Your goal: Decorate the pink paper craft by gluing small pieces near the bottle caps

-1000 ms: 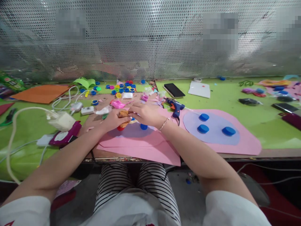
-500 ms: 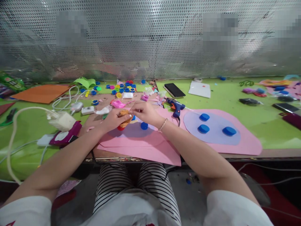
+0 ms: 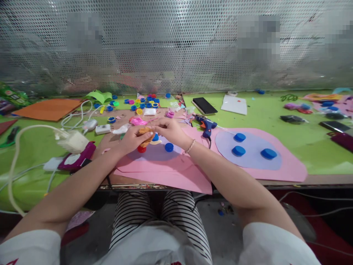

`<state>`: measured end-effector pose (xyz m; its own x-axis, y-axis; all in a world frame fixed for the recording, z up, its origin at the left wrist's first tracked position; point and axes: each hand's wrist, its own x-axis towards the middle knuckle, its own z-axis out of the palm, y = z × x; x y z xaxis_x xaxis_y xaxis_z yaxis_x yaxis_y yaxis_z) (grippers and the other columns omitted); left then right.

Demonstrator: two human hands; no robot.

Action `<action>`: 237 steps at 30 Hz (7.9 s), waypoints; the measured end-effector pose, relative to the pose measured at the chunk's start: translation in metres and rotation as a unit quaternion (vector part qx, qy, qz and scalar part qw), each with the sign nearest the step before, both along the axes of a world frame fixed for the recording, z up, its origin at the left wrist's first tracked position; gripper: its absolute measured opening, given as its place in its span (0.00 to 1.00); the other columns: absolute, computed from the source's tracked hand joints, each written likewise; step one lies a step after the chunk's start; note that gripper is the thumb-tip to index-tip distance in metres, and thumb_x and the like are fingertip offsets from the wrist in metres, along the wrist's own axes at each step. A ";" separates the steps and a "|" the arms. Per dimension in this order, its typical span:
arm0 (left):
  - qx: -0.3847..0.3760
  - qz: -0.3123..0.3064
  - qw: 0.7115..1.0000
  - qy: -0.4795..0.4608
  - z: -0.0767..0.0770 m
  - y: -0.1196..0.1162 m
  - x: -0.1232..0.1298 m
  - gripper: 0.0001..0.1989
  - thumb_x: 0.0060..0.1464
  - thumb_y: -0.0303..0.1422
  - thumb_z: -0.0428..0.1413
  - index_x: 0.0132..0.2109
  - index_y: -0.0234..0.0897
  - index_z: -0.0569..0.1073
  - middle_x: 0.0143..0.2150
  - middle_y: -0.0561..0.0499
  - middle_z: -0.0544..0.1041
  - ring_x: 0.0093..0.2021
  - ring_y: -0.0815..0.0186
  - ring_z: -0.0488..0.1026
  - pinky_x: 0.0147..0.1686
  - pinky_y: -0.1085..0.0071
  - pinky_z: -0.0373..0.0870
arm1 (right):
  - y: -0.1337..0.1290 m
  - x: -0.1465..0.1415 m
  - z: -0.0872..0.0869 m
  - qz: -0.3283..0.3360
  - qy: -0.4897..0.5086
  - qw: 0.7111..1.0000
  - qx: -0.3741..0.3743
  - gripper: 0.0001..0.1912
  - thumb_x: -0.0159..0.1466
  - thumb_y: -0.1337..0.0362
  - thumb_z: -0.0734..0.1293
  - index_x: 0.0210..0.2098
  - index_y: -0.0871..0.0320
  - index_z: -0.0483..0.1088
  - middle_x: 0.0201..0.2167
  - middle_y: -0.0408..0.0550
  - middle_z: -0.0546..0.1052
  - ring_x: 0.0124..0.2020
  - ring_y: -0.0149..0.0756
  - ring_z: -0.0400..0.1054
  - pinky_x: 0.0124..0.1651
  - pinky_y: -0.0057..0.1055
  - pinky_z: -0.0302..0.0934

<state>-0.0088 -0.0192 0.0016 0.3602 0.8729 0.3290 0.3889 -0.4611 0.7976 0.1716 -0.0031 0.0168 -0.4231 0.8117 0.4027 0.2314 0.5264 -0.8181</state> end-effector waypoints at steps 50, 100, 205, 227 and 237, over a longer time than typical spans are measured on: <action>-0.035 0.065 0.992 -0.102 0.005 0.001 0.002 0.08 0.48 0.37 0.56 0.30 0.37 0.72 0.30 0.50 0.77 0.31 0.67 0.72 0.34 0.70 0.70 | 0.045 0.042 -0.007 -0.179 -0.138 0.954 0.198 0.07 0.57 0.71 0.61 0.31 0.61 0.72 0.30 0.49 0.75 0.32 0.33 0.68 0.38 0.31 0.62; -0.032 0.030 0.996 -0.073 0.000 0.009 0.001 0.13 0.46 0.39 0.59 0.37 0.36 0.78 0.34 0.48 0.79 0.35 0.65 0.75 0.35 0.69 0.71 | -0.004 0.007 0.004 0.032 -0.186 0.919 0.346 0.10 0.63 0.70 0.60 0.43 0.62 0.68 0.37 0.53 0.72 0.39 0.36 0.66 0.41 0.36 0.64; 0.172 0.057 0.982 -0.053 0.000 0.000 0.003 0.06 0.47 0.31 0.59 0.35 0.36 0.75 0.32 0.50 0.78 0.32 0.69 0.75 0.32 0.73 0.72 | -0.012 0.007 0.001 -0.062 -0.193 0.870 0.450 0.13 0.66 0.63 0.58 0.43 0.60 0.70 0.35 0.52 0.72 0.36 0.35 0.67 0.36 0.32 0.66; 0.123 0.036 0.991 -0.026 0.001 -0.004 0.004 0.15 0.56 0.42 0.49 0.31 0.35 0.71 0.26 0.52 0.74 0.26 0.71 0.69 0.28 0.74 0.64 | -0.008 0.003 -0.004 -0.015 -0.142 0.907 0.395 0.09 0.64 0.69 0.59 0.34 0.60 0.70 0.32 0.50 0.71 0.34 0.33 0.66 0.36 0.32 0.64; 0.143 0.036 0.989 -0.030 0.004 -0.005 0.002 0.16 0.57 0.42 0.48 0.27 0.36 0.67 0.22 0.54 0.68 0.25 0.72 0.65 0.26 0.74 0.62 | -0.007 -0.003 -0.001 0.010 -0.009 0.974 0.225 0.03 0.60 0.68 0.65 0.29 0.60 0.69 0.26 0.44 0.68 0.27 0.27 0.62 0.26 0.25 0.57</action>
<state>-0.0068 -0.0243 0.0059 0.2728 0.7638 0.5850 0.3839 -0.6440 0.6618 0.1686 -0.0100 0.0156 -0.4478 0.5463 0.7079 0.2290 0.8353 -0.4998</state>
